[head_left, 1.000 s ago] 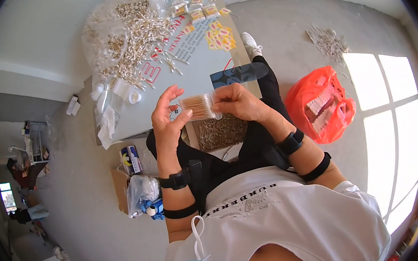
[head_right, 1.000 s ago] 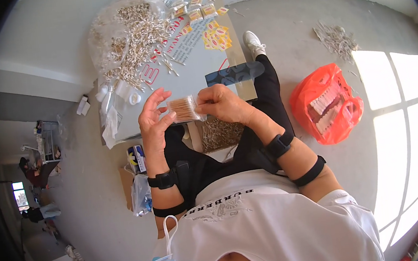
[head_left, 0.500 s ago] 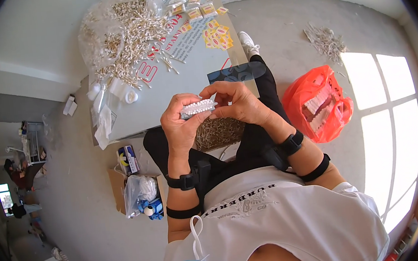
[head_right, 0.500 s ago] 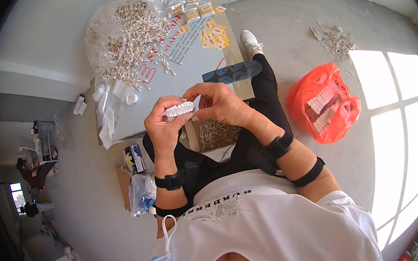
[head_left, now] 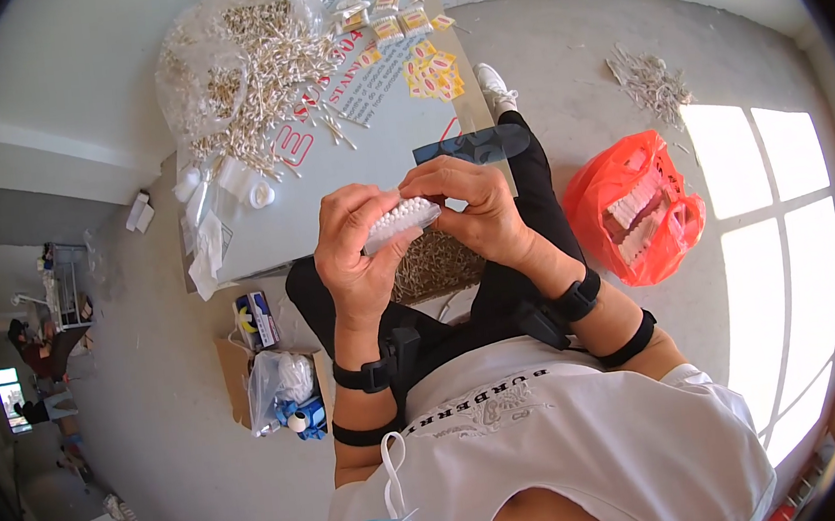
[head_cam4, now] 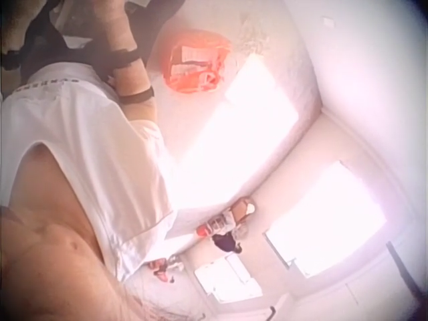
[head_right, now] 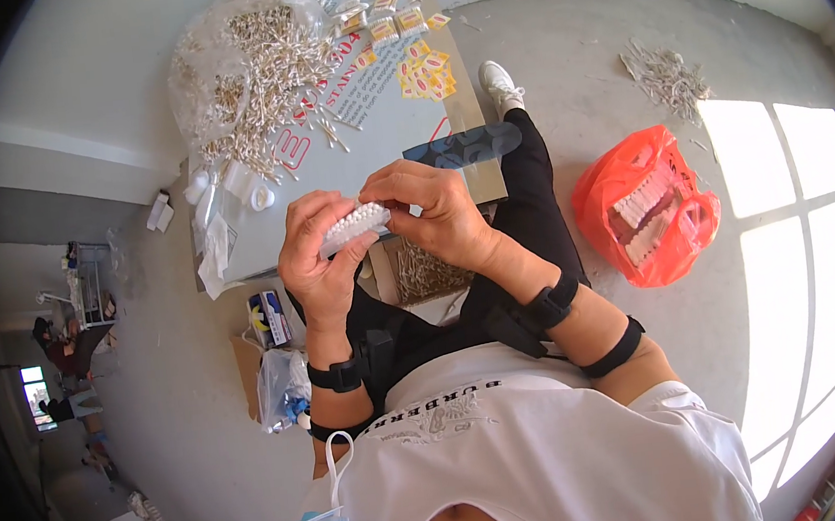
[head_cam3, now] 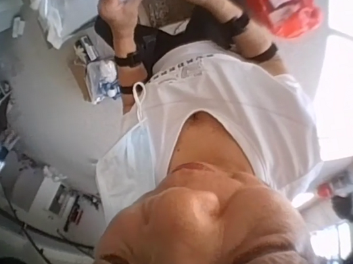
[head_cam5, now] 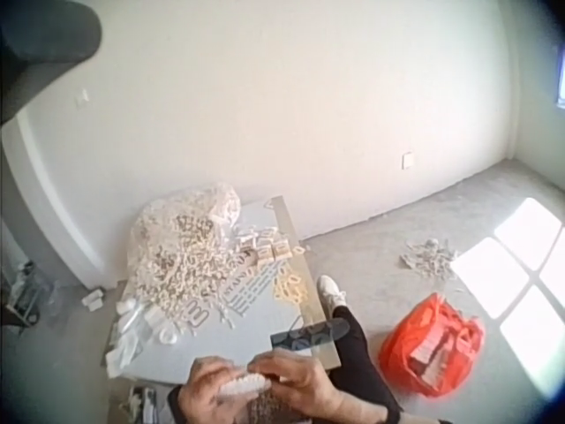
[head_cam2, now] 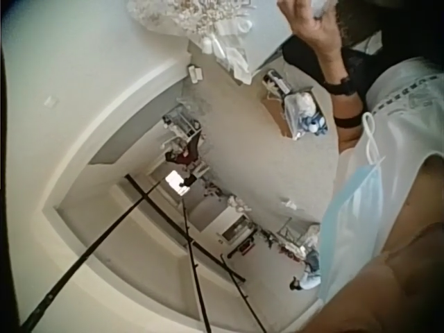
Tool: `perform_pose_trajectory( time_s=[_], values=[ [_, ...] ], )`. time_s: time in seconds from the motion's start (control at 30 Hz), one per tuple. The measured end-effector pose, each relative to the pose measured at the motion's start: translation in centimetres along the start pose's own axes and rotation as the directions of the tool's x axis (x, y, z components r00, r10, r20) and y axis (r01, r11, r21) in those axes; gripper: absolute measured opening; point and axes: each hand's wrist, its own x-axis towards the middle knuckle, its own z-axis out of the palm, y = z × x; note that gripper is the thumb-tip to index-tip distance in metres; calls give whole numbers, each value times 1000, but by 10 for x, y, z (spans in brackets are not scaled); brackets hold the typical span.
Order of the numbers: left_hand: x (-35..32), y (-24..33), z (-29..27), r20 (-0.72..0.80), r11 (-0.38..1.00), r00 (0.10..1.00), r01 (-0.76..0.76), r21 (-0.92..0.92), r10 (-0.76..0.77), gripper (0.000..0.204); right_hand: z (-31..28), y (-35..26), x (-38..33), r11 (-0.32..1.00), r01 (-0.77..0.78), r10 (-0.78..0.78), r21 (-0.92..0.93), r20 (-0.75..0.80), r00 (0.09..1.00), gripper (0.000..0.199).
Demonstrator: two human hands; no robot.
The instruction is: Packaging small bundles of cotton swabs into plastic bags and sealing them.
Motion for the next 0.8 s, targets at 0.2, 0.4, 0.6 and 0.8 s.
perform_pose_trajectory(
  time_s=[0.2,0.4,0.6,0.8],
  values=[
    [-1,0,3,-51,999,998,-29,33,31,33,-2,-5,2,999,-31,32,-23,43,999,37],
    [4,9,6,-55,991,995,78,-107,-85,27,1,0,1,988,-121,120,93,18,993,27],
    [-2,3,1,-21,955,978,197,-222,-207,17,5,3,0,954,-220,218,202,29,975,24],
    [-3,-4,4,-21,892,951,280,-356,-308,6,7,3,-2,916,-311,305,254,66,950,20]
  ],
)
